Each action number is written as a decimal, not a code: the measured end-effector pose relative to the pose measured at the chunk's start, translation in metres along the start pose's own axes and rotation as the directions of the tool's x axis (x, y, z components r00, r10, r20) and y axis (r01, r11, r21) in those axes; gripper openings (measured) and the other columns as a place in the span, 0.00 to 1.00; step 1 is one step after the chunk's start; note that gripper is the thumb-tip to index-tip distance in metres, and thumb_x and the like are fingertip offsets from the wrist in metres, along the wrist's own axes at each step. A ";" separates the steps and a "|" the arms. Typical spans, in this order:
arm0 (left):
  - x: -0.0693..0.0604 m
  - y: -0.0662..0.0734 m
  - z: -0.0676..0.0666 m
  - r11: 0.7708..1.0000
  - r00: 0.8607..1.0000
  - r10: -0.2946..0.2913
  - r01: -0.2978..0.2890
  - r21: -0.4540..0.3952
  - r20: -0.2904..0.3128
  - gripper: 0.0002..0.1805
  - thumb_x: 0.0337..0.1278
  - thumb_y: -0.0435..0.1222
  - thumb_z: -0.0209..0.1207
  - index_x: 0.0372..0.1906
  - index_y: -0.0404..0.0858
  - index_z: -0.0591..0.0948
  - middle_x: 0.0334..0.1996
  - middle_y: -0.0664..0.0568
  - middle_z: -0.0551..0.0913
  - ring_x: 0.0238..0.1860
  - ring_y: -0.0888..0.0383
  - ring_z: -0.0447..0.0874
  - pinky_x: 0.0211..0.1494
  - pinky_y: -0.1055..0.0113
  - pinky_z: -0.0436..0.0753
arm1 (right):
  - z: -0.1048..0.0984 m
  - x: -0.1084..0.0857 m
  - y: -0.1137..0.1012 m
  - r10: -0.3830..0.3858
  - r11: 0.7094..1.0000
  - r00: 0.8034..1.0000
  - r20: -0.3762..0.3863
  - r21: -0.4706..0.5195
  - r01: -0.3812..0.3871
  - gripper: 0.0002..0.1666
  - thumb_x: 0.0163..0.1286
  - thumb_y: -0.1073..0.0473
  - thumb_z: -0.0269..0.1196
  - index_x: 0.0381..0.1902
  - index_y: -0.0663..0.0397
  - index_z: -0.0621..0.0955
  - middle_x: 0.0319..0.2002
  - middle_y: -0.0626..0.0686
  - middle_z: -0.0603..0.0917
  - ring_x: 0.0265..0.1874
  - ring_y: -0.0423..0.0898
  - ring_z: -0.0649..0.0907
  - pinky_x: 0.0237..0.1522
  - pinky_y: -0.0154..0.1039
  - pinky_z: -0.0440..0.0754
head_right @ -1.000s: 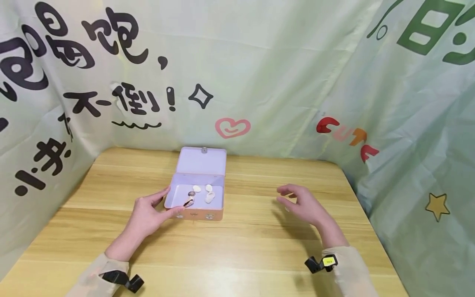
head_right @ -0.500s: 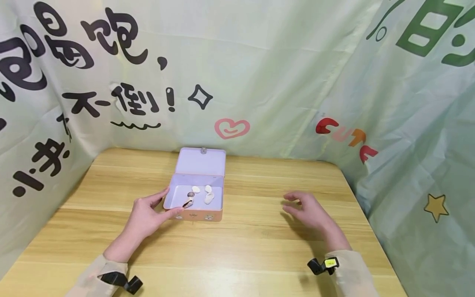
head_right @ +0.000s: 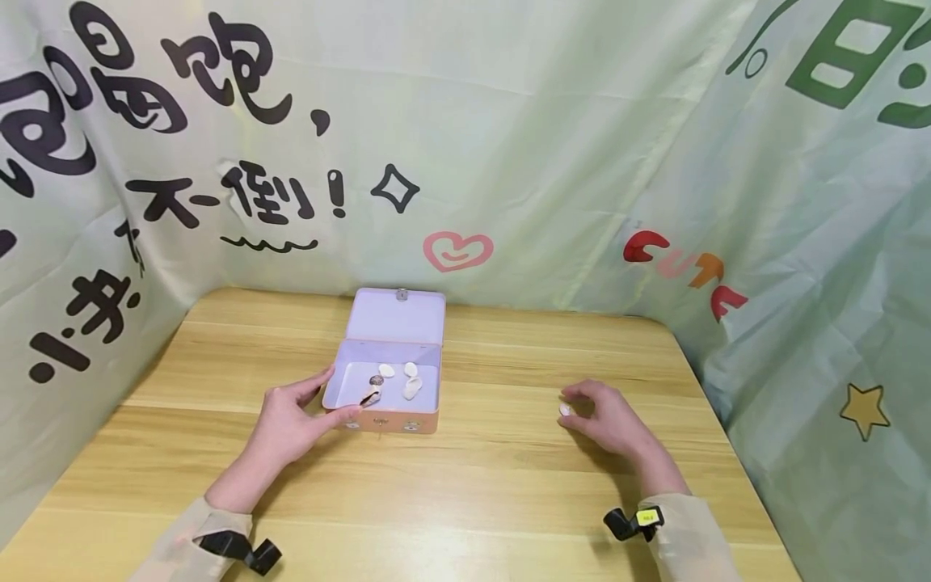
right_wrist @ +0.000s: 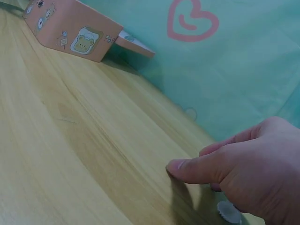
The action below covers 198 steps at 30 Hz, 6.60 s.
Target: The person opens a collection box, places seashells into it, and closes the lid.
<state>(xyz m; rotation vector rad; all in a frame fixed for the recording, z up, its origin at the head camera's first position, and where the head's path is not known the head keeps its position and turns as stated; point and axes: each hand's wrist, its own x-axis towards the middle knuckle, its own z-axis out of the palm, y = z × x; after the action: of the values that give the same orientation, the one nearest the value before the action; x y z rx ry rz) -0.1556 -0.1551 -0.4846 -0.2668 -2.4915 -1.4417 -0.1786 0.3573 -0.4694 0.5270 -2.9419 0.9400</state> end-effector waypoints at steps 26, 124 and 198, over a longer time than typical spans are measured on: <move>-0.001 0.000 0.004 1.000 1.000 0.002 -0.002 0.011 -0.009 0.46 0.44 0.50 0.85 0.66 0.29 0.81 0.65 0.41 0.81 0.67 0.39 0.77 0.65 0.44 0.79 | -0.007 -0.002 -0.010 -0.029 0.999 1.000 -0.009 -0.023 0.029 0.11 0.79 0.67 0.63 0.55 0.61 0.86 0.48 0.50 0.87 0.44 0.47 0.84 0.45 0.42 0.85; 0.001 0.000 0.001 1.000 1.000 0.019 -0.019 0.018 0.001 0.46 0.44 0.50 0.85 0.66 0.29 0.81 0.65 0.42 0.81 0.66 0.43 0.77 0.65 0.46 0.79 | 0.095 0.139 -0.198 -0.416 0.908 0.868 0.269 0.160 0.386 0.13 0.76 0.65 0.68 0.55 0.64 0.87 0.45 0.49 0.88 0.40 0.41 0.83 0.44 0.36 0.84; -0.001 -0.003 0.000 1.000 1.000 -0.020 0.020 0.010 -0.004 0.47 0.43 0.50 0.85 0.67 0.30 0.81 0.65 0.40 0.80 0.67 0.41 0.77 0.65 0.45 0.79 | -0.017 -0.016 0.009 -0.066 0.998 0.992 -0.105 -0.011 0.065 0.21 0.66 0.63 0.77 0.55 0.64 0.86 0.54 0.61 0.87 0.54 0.60 0.85 0.59 0.24 0.75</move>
<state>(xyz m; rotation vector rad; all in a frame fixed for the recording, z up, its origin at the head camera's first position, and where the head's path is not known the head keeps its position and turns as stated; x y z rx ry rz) -0.1555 -0.1562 -0.4871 -0.2379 -2.5039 -1.4353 -0.1680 0.3788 -0.4628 0.5521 -2.8154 0.9195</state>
